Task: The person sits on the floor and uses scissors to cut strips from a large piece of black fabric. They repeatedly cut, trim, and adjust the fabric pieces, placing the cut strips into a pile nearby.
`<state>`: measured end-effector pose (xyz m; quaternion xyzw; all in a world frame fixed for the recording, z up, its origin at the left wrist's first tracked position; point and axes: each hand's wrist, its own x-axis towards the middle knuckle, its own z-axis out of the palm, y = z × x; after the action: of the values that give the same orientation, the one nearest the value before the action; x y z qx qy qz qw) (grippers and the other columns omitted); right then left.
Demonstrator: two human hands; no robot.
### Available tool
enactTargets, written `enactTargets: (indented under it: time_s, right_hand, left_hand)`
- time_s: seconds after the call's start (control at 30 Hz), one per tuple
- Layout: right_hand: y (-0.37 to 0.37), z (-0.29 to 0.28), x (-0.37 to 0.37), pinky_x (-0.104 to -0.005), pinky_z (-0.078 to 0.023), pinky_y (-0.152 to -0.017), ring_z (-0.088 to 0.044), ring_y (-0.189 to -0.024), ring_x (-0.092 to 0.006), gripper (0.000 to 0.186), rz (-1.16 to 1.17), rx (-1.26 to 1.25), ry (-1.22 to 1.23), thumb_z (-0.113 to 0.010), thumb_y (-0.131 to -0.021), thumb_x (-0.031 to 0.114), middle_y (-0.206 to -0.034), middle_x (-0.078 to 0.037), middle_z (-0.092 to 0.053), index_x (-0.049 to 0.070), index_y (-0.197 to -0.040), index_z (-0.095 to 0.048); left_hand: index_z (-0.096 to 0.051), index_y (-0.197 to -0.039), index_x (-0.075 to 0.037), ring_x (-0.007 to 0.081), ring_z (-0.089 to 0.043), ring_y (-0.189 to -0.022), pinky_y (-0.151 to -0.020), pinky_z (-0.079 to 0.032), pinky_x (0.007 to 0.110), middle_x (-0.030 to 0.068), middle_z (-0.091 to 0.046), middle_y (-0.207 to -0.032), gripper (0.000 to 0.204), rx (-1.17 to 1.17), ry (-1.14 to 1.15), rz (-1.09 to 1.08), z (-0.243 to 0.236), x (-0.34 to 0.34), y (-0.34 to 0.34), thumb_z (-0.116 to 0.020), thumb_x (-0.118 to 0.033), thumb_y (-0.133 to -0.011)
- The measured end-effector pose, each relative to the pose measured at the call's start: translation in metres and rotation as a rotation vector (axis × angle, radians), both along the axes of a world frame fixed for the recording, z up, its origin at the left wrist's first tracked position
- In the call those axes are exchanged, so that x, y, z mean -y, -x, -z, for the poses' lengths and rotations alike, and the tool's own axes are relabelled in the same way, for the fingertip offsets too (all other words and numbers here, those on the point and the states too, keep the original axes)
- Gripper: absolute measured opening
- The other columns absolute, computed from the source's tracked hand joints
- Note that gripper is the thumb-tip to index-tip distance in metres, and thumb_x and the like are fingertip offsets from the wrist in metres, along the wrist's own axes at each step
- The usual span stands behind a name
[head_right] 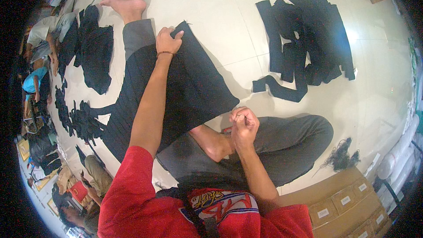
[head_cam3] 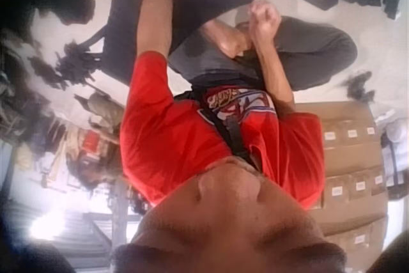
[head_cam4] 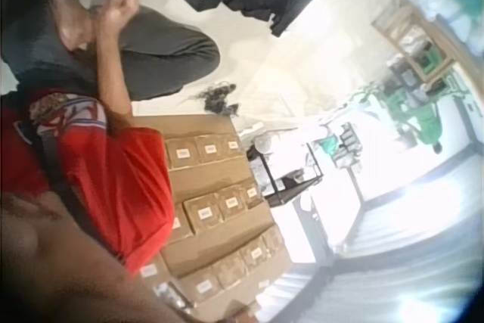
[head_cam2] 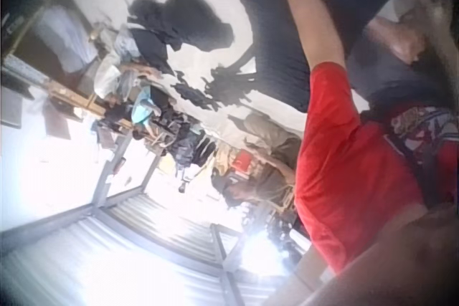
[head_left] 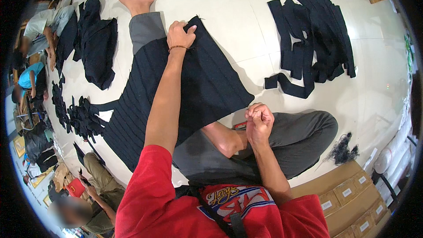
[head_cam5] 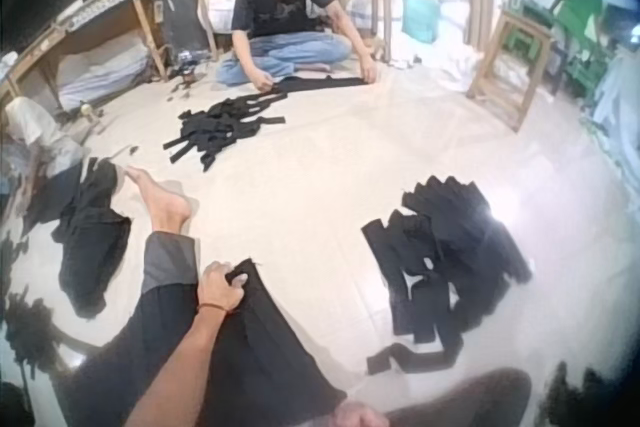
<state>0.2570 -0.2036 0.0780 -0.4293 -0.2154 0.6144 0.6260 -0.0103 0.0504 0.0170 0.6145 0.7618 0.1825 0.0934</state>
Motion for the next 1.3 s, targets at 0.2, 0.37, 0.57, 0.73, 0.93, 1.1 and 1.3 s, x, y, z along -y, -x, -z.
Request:
enactTargets:
  time_s: [0.2, 0.37, 0.57, 0.73, 0.93, 1.1, 1.3]
  right_hand:
    - [-0.008, -0.006, 0.01, -0.0305, -0.042, -0.072, -0.047, -0.075, -0.0144, 0.023, 0.019, -0.066, 0.033, -0.064, -0.096, 0.018, -0.083, -0.006, -0.052, 0.003, -0.083, -0.053]
    - [-0.018, -0.013, 0.016, -0.0314, -0.044, -0.07, -0.049, -0.075, -0.0153, 0.02, 0.037, -0.085, 0.017, -0.064, -0.095, 0.014, -0.082, -0.006, -0.054, 0.003, -0.082, -0.053]
    - [-0.026, -0.017, 0.013, -0.0341, -0.042, -0.077, -0.047, -0.076, -0.0155, 0.021, -0.042, -0.006, -0.004, -0.063, -0.096, 0.018, -0.083, -0.005, -0.052, 0.005, -0.083, -0.053]
    - [-0.017, -0.022, -0.019, -0.0405, -0.042, -0.08, -0.05, -0.077, -0.0187, 0.027, 0.002, -0.068, -0.13, -0.062, -0.096, 0.024, -0.08, -0.005, -0.051, 0.003, -0.083, -0.052]
    - [-0.019, -0.023, -0.022, -0.0388, -0.04, -0.076, -0.045, -0.072, -0.0165, 0.029, 0.006, -0.347, -0.053, -0.066, -0.093, 0.028, -0.077, -0.002, -0.046, 0.007, -0.083, -0.048]
    - [-0.03, -0.03, -0.003, -0.0365, -0.038, -0.073, -0.043, -0.071, -0.0155, 0.032, -0.004, -0.27, -0.017, -0.069, -0.091, 0.03, -0.077, -0.001, -0.046, 0.009, -0.083, -0.047]
    - [-0.045, -0.051, 0.012, -0.034, -0.035, -0.071, -0.04, -0.068, -0.0149, 0.026, 0.028, -0.243, -0.011, -0.066, -0.092, 0.02, -0.075, -0.002, -0.044, 0.01, -0.08, -0.046]
  left_hand:
    - [-0.073, -0.099, -0.001, 0.0341, -0.062, -0.104, -0.09, -0.05, 0.043, 0.015, -0.065, -0.104, 0.036, 0.0, 0.026, -0.007, 0.002, -0.001, 0.002, -0.077, -0.031, -0.08]
    - [-0.072, -0.099, 0.0, 0.0342, -0.061, -0.104, -0.09, -0.05, 0.043, 0.0153, -0.065, -0.104, 0.037, 0.013, 0.048, -0.022, -0.004, -0.001, -0.002, -0.076, -0.032, -0.081]
    - [-0.072, -0.098, 0.001, 0.034, -0.061, -0.104, -0.091, -0.05, 0.043, 0.0176, -0.065, -0.102, 0.037, -0.011, 0.022, -0.008, -0.001, -0.002, -0.002, -0.075, -0.032, -0.081]
    - [-0.072, -0.099, 0.0, 0.0374, -0.065, -0.099, -0.088, -0.052, 0.044, 0.0206, -0.069, -0.101, 0.036, -0.028, 0.016, 0.037, -0.003, 0.0, 0.002, -0.073, -0.032, -0.083]
    - [-0.073, -0.1, -0.002, 0.0405, -0.068, -0.095, -0.084, -0.054, 0.046, 0.024, -0.071, -0.099, 0.039, 0.031, 0.088, -0.066, -0.01, -0.003, 0.0, -0.074, -0.036, -0.082]
    - [-0.074, -0.104, -0.004, 0.0408, -0.068, -0.095, -0.085, -0.054, 0.045, 0.0242, -0.071, -0.096, 0.041, 0.04, 0.122, -0.103, -0.011, -0.005, 0.0, -0.076, -0.038, -0.08]
    - [-0.074, -0.106, -0.004, 0.0398, -0.068, -0.096, -0.087, -0.054, 0.044, 0.0242, -0.071, -0.098, 0.042, 0.065, 0.152, -0.135, -0.011, -0.005, 0.0, -0.077, -0.037, -0.079]
